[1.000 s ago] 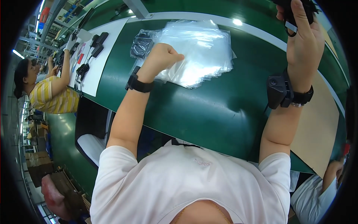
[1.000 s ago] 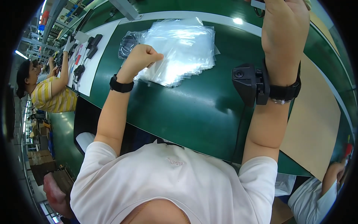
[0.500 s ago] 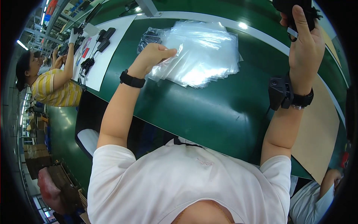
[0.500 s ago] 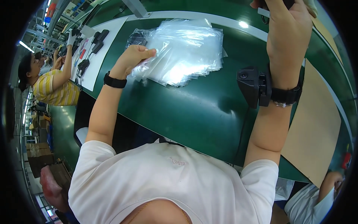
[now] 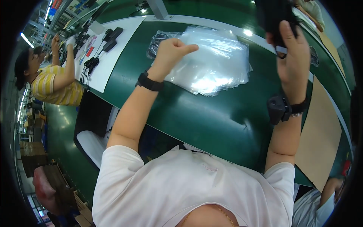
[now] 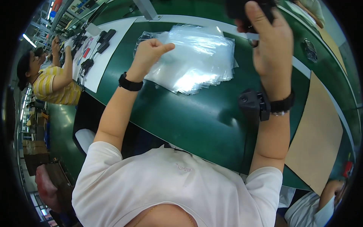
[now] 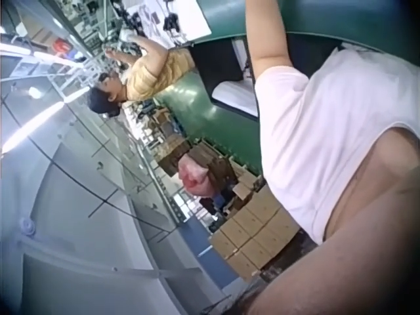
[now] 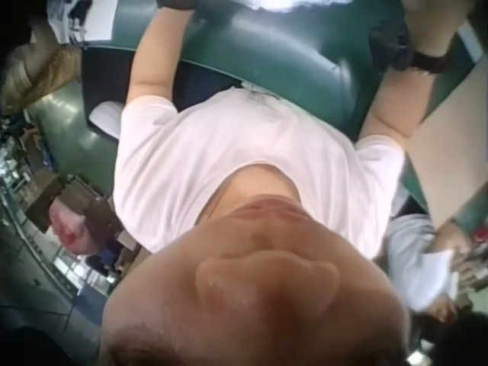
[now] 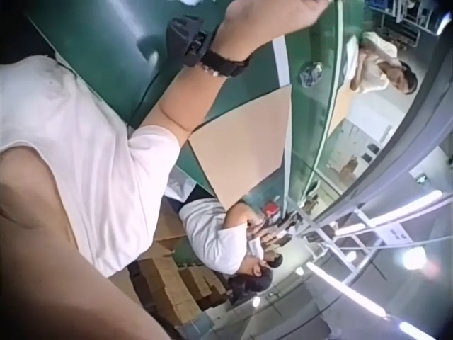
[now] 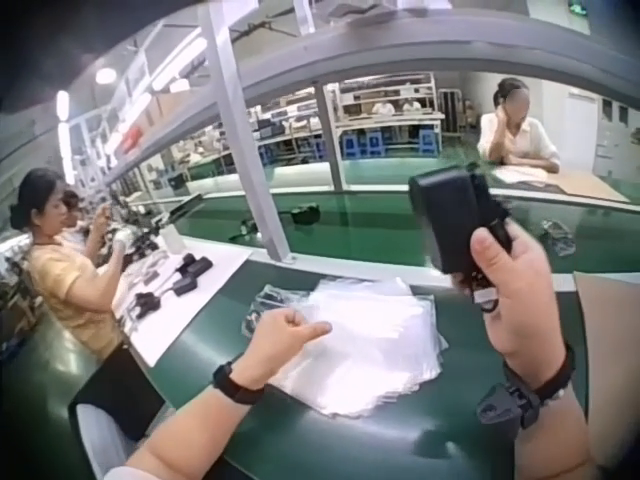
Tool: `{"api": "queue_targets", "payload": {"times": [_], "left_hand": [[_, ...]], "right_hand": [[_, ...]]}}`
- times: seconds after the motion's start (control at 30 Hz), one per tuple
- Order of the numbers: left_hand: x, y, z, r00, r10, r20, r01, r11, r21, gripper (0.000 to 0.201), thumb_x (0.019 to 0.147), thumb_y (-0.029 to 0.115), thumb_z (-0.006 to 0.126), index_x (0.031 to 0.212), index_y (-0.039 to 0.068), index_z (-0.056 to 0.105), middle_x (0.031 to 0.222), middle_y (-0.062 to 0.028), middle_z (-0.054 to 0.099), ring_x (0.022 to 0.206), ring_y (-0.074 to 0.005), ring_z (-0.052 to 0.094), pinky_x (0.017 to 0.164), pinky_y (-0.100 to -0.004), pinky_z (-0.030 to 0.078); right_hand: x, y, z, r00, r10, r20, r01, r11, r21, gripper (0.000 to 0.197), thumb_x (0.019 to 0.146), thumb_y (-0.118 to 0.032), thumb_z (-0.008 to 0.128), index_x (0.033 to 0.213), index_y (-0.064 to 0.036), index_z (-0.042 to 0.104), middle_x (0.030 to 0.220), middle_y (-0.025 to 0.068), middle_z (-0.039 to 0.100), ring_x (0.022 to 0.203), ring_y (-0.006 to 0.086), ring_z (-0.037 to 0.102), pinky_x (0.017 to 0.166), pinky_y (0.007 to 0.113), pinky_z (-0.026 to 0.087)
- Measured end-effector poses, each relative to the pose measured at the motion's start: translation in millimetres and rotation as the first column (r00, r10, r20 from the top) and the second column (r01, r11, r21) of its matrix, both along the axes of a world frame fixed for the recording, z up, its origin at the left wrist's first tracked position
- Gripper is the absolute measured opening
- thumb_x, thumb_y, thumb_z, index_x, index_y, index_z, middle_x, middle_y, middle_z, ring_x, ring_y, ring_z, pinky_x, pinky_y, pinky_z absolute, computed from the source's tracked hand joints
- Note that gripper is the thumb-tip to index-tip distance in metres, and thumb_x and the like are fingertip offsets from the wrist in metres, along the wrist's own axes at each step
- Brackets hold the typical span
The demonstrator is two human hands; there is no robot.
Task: The person picks up a power adapter and its cord, wraps the cord around the adapter, and slides them into a plastic bag. They then repeat the process with a second adapter and cord, placing the bagged unit on the table.
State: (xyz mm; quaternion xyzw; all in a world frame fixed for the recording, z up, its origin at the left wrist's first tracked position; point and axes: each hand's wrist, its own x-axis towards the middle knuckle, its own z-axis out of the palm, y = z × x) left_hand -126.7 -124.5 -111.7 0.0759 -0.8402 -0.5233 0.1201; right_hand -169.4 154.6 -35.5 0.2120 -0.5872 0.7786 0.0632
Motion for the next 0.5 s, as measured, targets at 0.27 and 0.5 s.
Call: {"api": "queue_targets", "payload": {"times": [0.27,0.5], "left_hand": [[-2,57,-7,0.979,-0.152,-0.138,0.14,0.986,-0.09,0.029,0.059,0.019,0.077,0.065,-0.002,0.058,0.059,-0.0083,0.057,0.054,-0.0136,0.054,0.051,-0.025,0.044],[6,41,-8,0.989,-0.104,-0.106,0.105,0.995,0.002,0.034,0.056,0.022,0.083,0.065,0.002,0.057,0.058,-0.0015,0.053,0.054,-0.0062,0.047,0.05,-0.0194,0.039]], "right_hand": [[7,-66,-53,0.762,0.444,0.471,-0.27,0.88,-0.392,0.026,0.087,-0.022,0.055,0.097,0.0018,0.053,0.082,0.0079,0.056,0.074,0.0155,0.055,0.082,0.044,0.051],[-5,-77,-71,0.696,0.462,0.55,-0.303,0.883,-0.358,0.026,0.087,-0.021,0.055,0.101,0.0007,0.053,0.085,0.0089,0.058,0.077,0.0172,0.057,0.072,0.04,0.053]]}}
